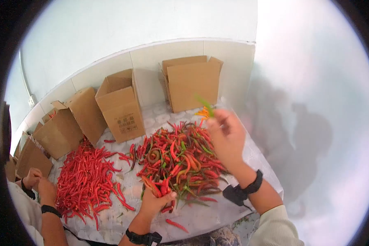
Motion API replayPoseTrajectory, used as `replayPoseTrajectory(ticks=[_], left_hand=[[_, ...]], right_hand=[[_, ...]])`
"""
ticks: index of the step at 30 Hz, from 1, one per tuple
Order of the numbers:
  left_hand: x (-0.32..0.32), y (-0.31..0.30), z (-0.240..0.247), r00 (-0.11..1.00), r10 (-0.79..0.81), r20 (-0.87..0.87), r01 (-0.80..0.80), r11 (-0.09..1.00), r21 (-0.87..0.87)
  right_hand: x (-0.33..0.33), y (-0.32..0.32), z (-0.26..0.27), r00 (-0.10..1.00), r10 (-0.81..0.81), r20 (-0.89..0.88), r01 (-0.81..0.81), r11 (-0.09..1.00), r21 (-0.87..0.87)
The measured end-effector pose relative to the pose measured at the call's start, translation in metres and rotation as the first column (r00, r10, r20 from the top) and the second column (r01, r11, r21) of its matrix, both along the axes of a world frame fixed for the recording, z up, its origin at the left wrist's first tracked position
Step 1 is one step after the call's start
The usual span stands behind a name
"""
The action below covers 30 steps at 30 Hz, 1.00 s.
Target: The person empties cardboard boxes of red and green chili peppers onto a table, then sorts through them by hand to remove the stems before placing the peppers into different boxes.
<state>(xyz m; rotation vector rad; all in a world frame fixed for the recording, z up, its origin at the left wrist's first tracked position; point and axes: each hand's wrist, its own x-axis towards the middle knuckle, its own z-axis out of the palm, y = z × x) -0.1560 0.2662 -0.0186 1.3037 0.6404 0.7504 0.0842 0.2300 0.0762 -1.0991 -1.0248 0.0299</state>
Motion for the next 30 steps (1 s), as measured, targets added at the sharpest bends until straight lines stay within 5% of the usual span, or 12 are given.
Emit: replayPoseTrajectory(ticks=[5,8,14,16,18,21,24,27,30], left_hand=[[-0.008,0.004,-0.002,0.996,-0.011,0.087,0.024,0.989,-0.145],[-0.010,0.011,-0.009,0.989,-0.006,0.151,0.037,0.978,-0.206],[-0.012,0.017,-0.021,0.993,0.043,0.111,-0.024,0.985,-0.173],[-0.013,0.020,-0.021,0.994,0.008,0.106,0.012,0.982,-0.187],[-0.013,0.023,-0.020,0.992,0.028,0.121,-0.004,0.981,-0.196],[-0.014,0.024,-0.013,0.989,0.088,0.122,-0.053,0.964,-0.261],[-0.011,0.019,0.003,0.980,0.102,0.169,-0.041,0.942,-0.334],[-0.013,0.019,-0.001,0.977,0.058,0.204,0.020,0.933,-0.359],[-0.014,0.027,-0.011,0.956,0.059,0.286,0.054,0.927,-0.372]], right_hand=[[0.039,0.017,0.095,0.953,-0.273,0.131,0.210,0.909,0.361],[0.052,0.050,0.133,0.921,-0.351,0.169,0.204,0.804,0.559],[0.094,0.144,0.165,0.711,-0.651,0.268,0.467,0.721,0.513],[0.128,0.192,0.158,0.633,-0.675,0.380,0.580,0.738,0.346],[0.176,0.244,0.131,0.624,-0.457,0.634,0.596,0.803,-0.008],[0.198,0.273,0.076,0.638,-0.317,0.702,0.595,0.782,-0.188],[0.159,0.228,0.057,0.767,0.075,0.637,0.340,0.795,-0.503],[0.122,0.170,0.027,0.840,0.308,0.447,0.120,0.698,-0.706],[0.102,0.113,-0.010,0.799,0.389,0.459,0.040,0.727,-0.685]])
